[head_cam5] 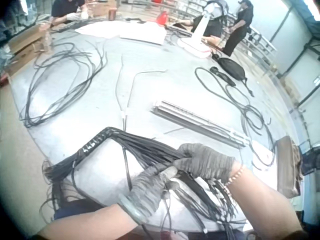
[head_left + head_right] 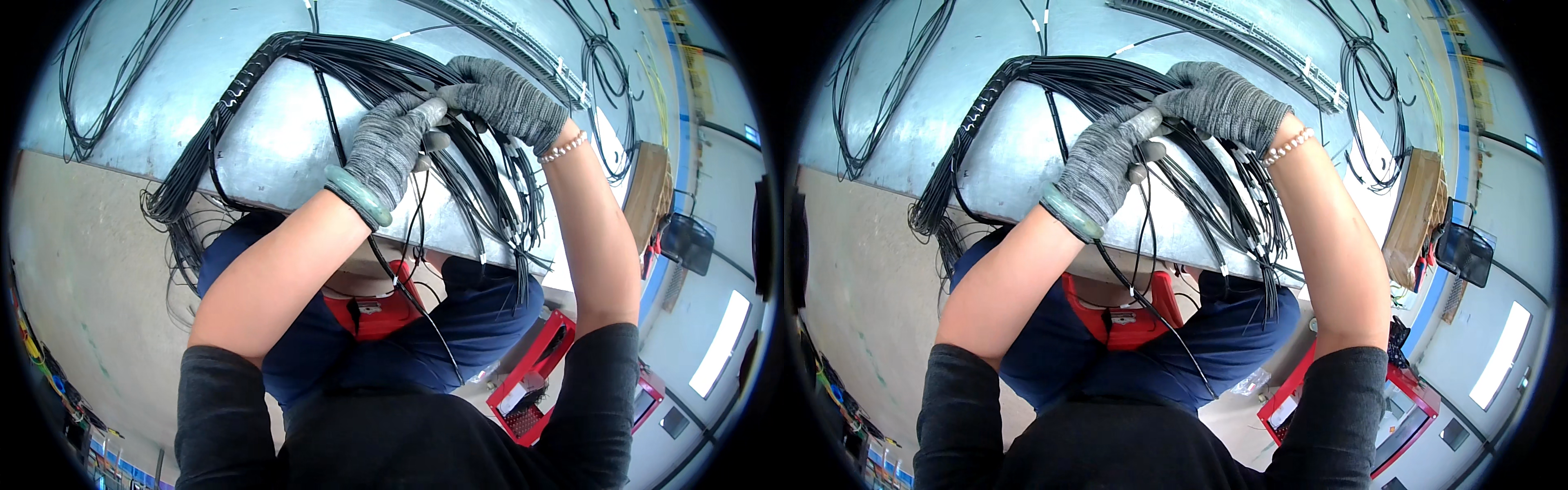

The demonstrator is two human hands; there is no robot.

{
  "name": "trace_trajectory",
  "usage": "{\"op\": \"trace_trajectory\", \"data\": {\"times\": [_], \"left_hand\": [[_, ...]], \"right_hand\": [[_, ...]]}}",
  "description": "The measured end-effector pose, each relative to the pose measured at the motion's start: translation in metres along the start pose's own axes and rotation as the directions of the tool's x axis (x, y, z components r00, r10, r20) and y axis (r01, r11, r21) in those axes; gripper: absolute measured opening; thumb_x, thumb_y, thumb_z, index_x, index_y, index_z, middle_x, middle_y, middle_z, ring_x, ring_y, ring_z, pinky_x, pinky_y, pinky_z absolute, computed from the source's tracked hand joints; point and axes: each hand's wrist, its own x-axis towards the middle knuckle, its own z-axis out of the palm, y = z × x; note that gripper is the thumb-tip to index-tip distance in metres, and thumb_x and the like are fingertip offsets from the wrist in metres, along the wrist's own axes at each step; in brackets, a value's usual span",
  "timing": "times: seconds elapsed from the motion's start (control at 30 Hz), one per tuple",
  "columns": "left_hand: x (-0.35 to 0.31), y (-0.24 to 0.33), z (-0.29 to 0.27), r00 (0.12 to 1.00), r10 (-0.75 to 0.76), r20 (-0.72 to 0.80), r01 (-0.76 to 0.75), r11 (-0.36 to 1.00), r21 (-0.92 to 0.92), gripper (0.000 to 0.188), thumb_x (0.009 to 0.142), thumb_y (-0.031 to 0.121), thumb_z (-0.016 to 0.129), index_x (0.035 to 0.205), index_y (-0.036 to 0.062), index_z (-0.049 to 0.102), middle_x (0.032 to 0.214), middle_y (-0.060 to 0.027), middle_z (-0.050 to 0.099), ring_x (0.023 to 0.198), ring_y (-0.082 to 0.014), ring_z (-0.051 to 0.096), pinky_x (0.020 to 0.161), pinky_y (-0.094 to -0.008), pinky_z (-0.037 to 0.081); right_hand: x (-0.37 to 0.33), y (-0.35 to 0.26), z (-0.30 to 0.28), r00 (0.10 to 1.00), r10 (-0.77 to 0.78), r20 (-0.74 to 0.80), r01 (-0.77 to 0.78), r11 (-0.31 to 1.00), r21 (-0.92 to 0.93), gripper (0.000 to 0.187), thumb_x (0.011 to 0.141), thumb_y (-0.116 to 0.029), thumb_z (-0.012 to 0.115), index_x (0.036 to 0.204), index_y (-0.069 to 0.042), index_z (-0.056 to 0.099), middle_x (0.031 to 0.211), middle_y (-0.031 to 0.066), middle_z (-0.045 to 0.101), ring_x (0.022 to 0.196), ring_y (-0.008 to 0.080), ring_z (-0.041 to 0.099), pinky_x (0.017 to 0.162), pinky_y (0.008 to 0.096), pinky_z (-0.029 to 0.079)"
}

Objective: The person organizes a bundle of black cables on a metal workbench. They separate the cables, align the white connectors, and arrange them into neat groups. The person then gathers the organized cables and places them into a clear plastic bag.

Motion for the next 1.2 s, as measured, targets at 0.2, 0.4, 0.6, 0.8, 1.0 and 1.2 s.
{"op": "trace_trajectory", "data": {"times": [0.2,0.4,0.6,0.8,1.0,1.2], "left_hand": [[-0.012,0.004,0.003,0.999,0.039,-0.029,-0.039,0.999,0.015,0.017,0.089,0.023,0.056,0.096,0.0078,0.058,0.081,-0.0017,0.062,0.066,-0.0074,0.057,0.046,-0.0172,0.040],[-0.008,0.008,-0.015,0.996,0.040,0.084,-0.013,0.955,-0.296,0.018,0.090,0.021,0.047,0.077,0.0085,0.051,0.071,-0.0046,0.054,0.056,-0.0103,0.051,0.035,-0.0190,0.039],[-0.007,0.010,-0.014,0.995,0.025,0.100,0.008,0.949,-0.315,0.020,0.091,0.024,0.047,0.079,0.0089,0.052,0.073,-0.0032,0.053,0.057,-0.0086,0.050,0.038,-0.0171,0.038],[-0.007,0.011,-0.017,0.990,0.037,0.134,0.004,0.956,-0.292,0.020,0.092,0.024,0.047,0.079,0.0097,0.053,0.074,-0.0016,0.052,0.058,-0.0072,0.049,0.038,-0.0167,0.038],[-0.004,0.010,-0.014,0.989,0.011,0.150,0.048,0.923,-0.383,0.020,0.093,0.025,0.047,0.083,0.0087,0.052,0.077,-0.0024,0.052,0.057,-0.0079,0.049,0.036,-0.0168,0.037],[-0.003,0.013,-0.015,0.984,0.011,0.176,0.068,0.896,-0.440,0.019,0.093,0.023,0.047,0.084,0.0077,0.052,0.077,-0.0034,0.054,0.057,-0.0082,0.050,0.035,-0.0164,0.036]], "right_hand": [[0.004,0.017,0.000,0.999,-0.050,-0.004,0.050,0.999,0.010,0.025,0.085,-0.026,0.058,0.096,-0.003,0.062,0.067,0.0016,0.058,0.059,0.0060,0.053,0.053,0.0213,0.044],[0.000,0.035,0.003,0.994,-0.089,-0.067,0.080,0.989,-0.127,0.045,0.082,-0.031,0.062,0.116,-0.003,0.054,0.097,0.0148,0.063,0.092,0.0223,0.060,0.085,0.0358,0.047],[-0.066,0.050,0.010,0.913,-0.143,-0.382,0.110,0.988,-0.106,0.023,0.086,-0.023,0.059,0.100,-0.005,0.062,0.085,0.0077,0.064,0.077,0.0153,0.062,0.073,0.0265,0.052],[-0.128,0.080,0.025,0.968,-0.030,-0.250,-0.028,0.974,-0.225,0.023,0.071,-0.011,0.070,0.093,-0.008,0.065,0.082,0.0090,0.063,0.074,0.0220,0.063,0.069,0.0312,0.051],[-0.127,0.100,0.052,0.925,-0.164,-0.344,-0.039,0.856,-0.515,0.022,0.072,-0.017,0.067,0.092,-0.010,0.065,0.080,0.0086,0.056,0.076,0.0263,0.058,0.067,0.0356,0.048],[-0.129,0.089,0.062,0.895,-0.230,-0.383,-0.022,0.834,-0.552,0.024,0.070,-0.015,0.068,0.093,-0.011,0.066,0.077,0.0097,0.056,0.072,0.0280,0.057,0.063,0.0372,0.046]]}}
